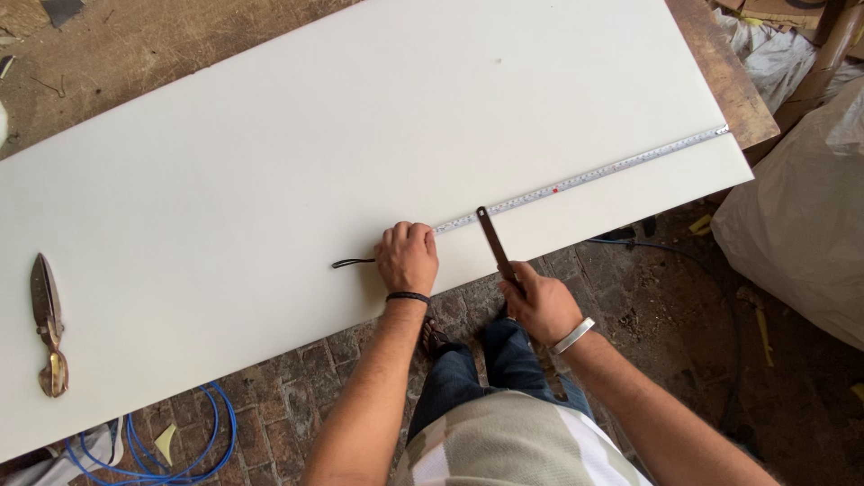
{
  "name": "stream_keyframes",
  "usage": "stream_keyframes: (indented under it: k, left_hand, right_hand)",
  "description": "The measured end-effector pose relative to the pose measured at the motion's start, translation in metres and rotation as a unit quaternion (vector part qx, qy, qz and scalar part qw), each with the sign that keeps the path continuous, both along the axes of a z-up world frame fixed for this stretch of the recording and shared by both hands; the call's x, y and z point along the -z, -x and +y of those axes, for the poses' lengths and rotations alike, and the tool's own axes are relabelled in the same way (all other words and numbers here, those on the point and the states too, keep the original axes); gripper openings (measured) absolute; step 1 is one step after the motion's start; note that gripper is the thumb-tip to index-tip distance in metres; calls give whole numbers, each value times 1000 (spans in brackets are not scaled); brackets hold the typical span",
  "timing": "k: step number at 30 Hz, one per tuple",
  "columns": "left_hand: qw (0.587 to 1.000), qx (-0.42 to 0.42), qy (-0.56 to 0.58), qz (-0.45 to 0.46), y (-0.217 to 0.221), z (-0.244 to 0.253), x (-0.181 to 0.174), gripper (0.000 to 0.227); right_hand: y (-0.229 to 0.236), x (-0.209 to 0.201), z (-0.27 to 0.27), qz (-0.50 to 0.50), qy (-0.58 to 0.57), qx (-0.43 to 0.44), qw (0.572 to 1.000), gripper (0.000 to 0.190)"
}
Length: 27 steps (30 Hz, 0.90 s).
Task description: The person measures a white foam board using a tape measure and a metal ruler, marks the board, and then uses a utility knife to cut along the marked line. The person separates the board into two pieces and moves one piece aside.
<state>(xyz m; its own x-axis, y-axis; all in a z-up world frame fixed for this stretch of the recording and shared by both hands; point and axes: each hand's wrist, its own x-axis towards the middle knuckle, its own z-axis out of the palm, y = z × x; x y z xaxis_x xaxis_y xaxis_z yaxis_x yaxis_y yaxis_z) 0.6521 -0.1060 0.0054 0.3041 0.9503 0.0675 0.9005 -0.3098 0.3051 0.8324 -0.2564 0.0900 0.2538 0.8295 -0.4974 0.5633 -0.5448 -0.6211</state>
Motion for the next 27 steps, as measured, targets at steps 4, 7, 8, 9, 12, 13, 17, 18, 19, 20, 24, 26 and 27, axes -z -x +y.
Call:
stream_keyframes:
  k: [4, 7, 8, 9, 12, 13, 17, 18, 19, 20, 24, 26, 27]
  left_hand:
    - [1000, 11, -9, -16, 1, -2, 3, 14]
    - [1000, 11, 10, 1, 3, -1, -2, 16]
    - [1000, 11, 9, 0, 2, -2, -4, 16]
    - [1000, 11, 8, -1, 2, -4, -5, 15]
    - [1000, 11, 15, 8, 1, -6, -9, 17]
    - [1000, 11, 16, 12, 4, -2, -11, 18]
    - [1000, 2, 24, 5, 42, 7, -14, 24]
    - [1000, -8, 23, 4, 59, 9, -15, 22]
    - [1000, -14, 23, 2, 74, 9, -16, 20]
    - [1000, -24, 19, -5, 86, 7, -18, 18]
    - [999, -46, 11, -20, 105, 5, -31, 10]
    - [998, -46, 39, -16, 97, 9, -39, 9]
    - [997, -48, 66, -10, 91, 11, -46, 10]
  right_hand:
    - [35, 19, 21, -90, -84, -36, 992, 44]
    - [37, 33, 60, -71, -61, 6, 996, 36]
    - [35, 38, 78, -96, -76, -15, 992, 35]
    - [34, 42, 92, -121, -90, -37, 988, 34]
    - [29, 45, 114, -162, -22, -33, 986, 28]
    - [29, 45, 118, -138, -16, -4, 990, 28]
    - [30, 36, 117, -74, 1, 60, 995, 28]
    - [30, 33, 117, -66, 4, 65, 996, 28]
    - [31, 31, 117, -71, 5, 62, 996, 28]
    - [32, 28, 118, -75, 5, 60, 995, 28]
    - [39, 18, 113, -35, 6, 75, 997, 30]
    - [45, 17, 98, 1, -9, 92, 996, 27]
    - [46, 16, 89, 17, -19, 99, 995, 26]
